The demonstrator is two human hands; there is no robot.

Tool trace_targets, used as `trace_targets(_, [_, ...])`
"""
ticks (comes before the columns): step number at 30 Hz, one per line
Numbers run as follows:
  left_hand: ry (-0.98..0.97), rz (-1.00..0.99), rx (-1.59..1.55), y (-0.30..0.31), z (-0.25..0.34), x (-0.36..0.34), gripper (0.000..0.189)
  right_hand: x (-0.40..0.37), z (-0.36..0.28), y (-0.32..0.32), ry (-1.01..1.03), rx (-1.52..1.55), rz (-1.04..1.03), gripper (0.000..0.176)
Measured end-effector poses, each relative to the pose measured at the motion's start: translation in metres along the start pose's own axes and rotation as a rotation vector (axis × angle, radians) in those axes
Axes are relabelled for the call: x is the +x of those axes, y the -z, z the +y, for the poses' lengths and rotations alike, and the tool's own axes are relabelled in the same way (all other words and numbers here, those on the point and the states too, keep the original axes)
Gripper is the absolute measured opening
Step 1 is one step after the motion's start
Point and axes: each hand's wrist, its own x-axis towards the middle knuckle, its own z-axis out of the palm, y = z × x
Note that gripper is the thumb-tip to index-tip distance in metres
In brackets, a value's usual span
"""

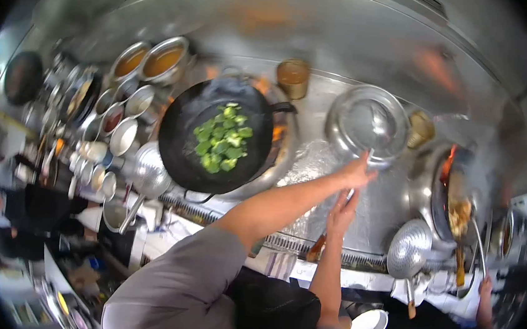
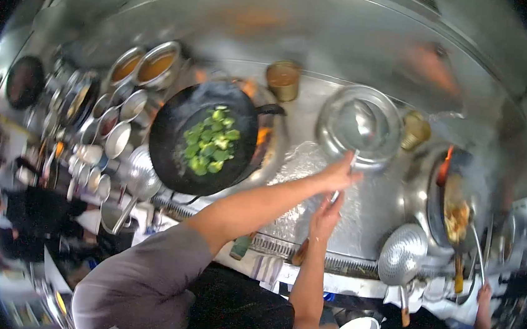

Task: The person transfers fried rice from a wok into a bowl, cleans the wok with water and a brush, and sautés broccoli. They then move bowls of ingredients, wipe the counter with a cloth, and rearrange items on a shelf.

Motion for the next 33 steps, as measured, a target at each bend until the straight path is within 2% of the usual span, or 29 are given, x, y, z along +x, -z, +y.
trace_targets(2, [-0.085,0.015,0.013,0.014,-0.017,-0.042,0.072,-0.017,0.019,-0.005,0.157,-0.054,0.037,0.049])
trace_targets(3, [-0.114,0.012,0.000,0.018,-0.029,-0.066,0.066,-0.034,0.019,-0.006,0.175,-0.045,-0.010,0.049])
trace_targets(5, [-0.132,-0.014,-0.005,0.038,-0.053,-0.110,0.050,-0.061,0.013,-0.005,-0.030,-0.047,-0.113,0.048])
trace_targets(6, [-0.112,-0.040,-0.004,0.050,-0.063,-0.136,0.040,-0.074,0.022,-0.008,-0.010,-0.049,-0.148,0.048])
trace_targets(8, [-0.129,-0.018,0.061,0.083,-0.077,-0.191,0.026,-0.094,0.050,-0.024,0.199,-0.083,-0.058,0.048])
trace_targets(9, [-0.093,0.011,0.077,0.098,-0.086,-0.218,0.023,-0.101,0.060,-0.026,0.222,-0.080,-0.089,0.048])
trace_targets(10, [-0.056,0.040,0.094,0.114,-0.094,-0.246,0.020,-0.106,0.068,-0.029,0.160,-0.146,-0.115,0.048])
trace_targets(11, [0.054,0.077,-0.025,0.129,-0.098,-0.276,0.018,-0.112,0.077,-0.032,0.098,-0.214,-0.140,0.049])
trace_targets(12, [0.159,0.115,-0.145,0.144,-0.100,-0.306,0.016,-0.113,0.095,-0.036,0.123,-0.209,-0.168,0.049])
trace_targets(14, [0.297,0.284,-0.072,0.163,-0.100,-0.362,0.013,-0.110,0.127,-0.046,0.267,-0.369,-0.137,0.052])
trace_targets(15, [0.301,0.319,-0.075,0.169,-0.105,-0.388,0.013,-0.117,0.090,-0.043,0.089,-0.449,-0.202,0.054])
trace_targets(16, [0.341,0.425,-0.058,0.172,-0.112,-0.415,0.013,-0.116,0.089,-0.048,0.116,-0.448,-0.220,0.054])
trace_targets(18, [0.380,0.544,-0.052,0.172,-0.120,-0.466,0.013,-0.105,0.085,-0.046,0.440,-0.695,-0.249,0.053])
trace_targets(20, [0.488,0.619,0.153,0.173,-0.123,-0.510,0.013,-0.110,0.055,-0.049,0.557,-0.651,-0.299,0.052])
trace_targets(22, [0.487,0.681,0.134,0.173,-0.112,-0.549,0.015,-0.134,0.002,-0.058,0.788,-0.429,-0.574,0.056])
trace_targets(23, [0.487,0.726,0.123,0.172,-0.106,-0.567,0.018,-0.149,-0.015,-0.066,0.802,-0.432,-0.577,0.056])
trace_targets(24, [0.484,0.740,0.118,0.172,-0.102,-0.583,0.018,-0.166,-0.032,-0.075,0.907,-0.358,-0.728,0.058])
trace_targets(25, [0.441,0.768,-0.033,0.173,-0.099,-0.600,0.020,-0.188,-0.049,-0.085,1.008,-0.281,-0.880,0.061])
trace_targets(26, [0.396,0.793,-0.185,0.172,-0.095,-0.617,0.022,-0.214,-0.070,-0.092,1.036,-0.308,-1.016,0.067])
trace_targets(27, [0.395,0.807,-0.189,0.172,-0.090,-0.631,0.022,-0.240,-0.080,-0.101,1.015,-0.321,-1.160,0.072])
trace_targets(29, [0.148,0.862,-0.186,0.175,-0.073,-0.654,0.019,-0.298,-0.099,-0.118,1.139,-0.305,-1.383,0.082])
trace_targets(30, [0.150,0.879,-0.184,0.176,-0.063,-0.668,0.019,-0.327,-0.103,-0.123,1.153,-0.302,-1.392,0.082])
trace_targets(32, [-0.076,0.843,-0.361,0.180,-0.037,-0.694,0.019,-0.383,-0.110,-0.133,1.278,-0.046,-1.666,0.087])
trace_targets(33, [-0.092,0.834,-0.347,0.183,-0.026,-0.709,0.018,-0.411,-0.116,-0.137,1.296,-0.042,-1.682,0.087])
